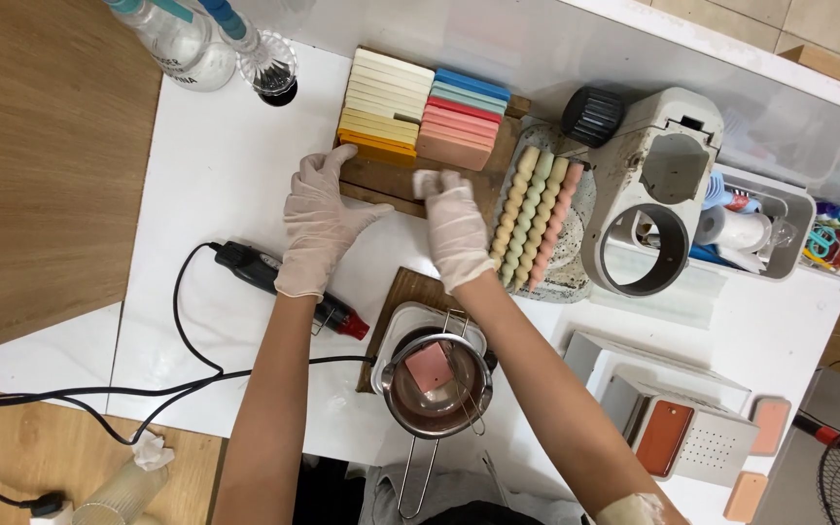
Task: Pouring melted wax into a rectangular mold and preparing various colored wax sample blocks.
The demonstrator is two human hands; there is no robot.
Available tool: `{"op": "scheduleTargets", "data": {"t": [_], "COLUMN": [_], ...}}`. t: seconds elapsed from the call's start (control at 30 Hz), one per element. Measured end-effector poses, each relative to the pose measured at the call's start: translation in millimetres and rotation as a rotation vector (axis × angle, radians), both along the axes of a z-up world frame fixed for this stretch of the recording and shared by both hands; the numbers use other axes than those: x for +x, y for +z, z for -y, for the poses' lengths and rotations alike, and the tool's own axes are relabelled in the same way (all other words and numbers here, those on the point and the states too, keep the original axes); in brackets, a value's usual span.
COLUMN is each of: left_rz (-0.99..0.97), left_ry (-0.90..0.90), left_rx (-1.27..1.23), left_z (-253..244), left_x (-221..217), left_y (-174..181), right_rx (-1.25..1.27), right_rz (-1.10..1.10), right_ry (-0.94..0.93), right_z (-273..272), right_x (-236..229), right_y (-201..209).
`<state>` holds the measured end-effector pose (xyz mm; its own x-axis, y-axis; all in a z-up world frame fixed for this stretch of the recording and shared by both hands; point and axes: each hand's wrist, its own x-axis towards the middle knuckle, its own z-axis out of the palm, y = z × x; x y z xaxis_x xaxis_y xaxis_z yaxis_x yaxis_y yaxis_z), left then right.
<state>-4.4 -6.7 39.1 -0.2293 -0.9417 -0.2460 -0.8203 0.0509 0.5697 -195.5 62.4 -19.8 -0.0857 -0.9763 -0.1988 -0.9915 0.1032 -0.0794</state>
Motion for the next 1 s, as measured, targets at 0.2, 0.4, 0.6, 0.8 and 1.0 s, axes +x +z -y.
{"op": "scheduleTargets", "data": {"t": [0.2,0.4,0.6,0.8,1.0], "left_rz": [0.004,0.021,0.069,0.018,0.050], "left_ry": [0.005,-0.003,0.000,-0.001,-0.003], "left_rx": [-0.005,0.014,0.041,0.036,0.034], "left_z": [-3.0,-3.5,-0.9,-3.8,-2.1], "left_x": [-0.6,-1.7,-3.5,-2.1,-4.0], "left_y": [5.4,3.2,4.9,4.1,5.2], "right_rx": [0.092,0.009,-0.057,-0.541,-0.341], "right_rz": [0.514,0.891,0.545,0.231,-0.018], "right_ry": [-0.826,-0.319,-0.307,-0.004,0.053], "right_z": [0.0,26.3,-16.3,-13.1,-18.0], "right_x": [-22.0,3.5,-58.4,-77.5,-79.8], "right_y": [62.7,53.9,26.1,81.0,63.6]}}
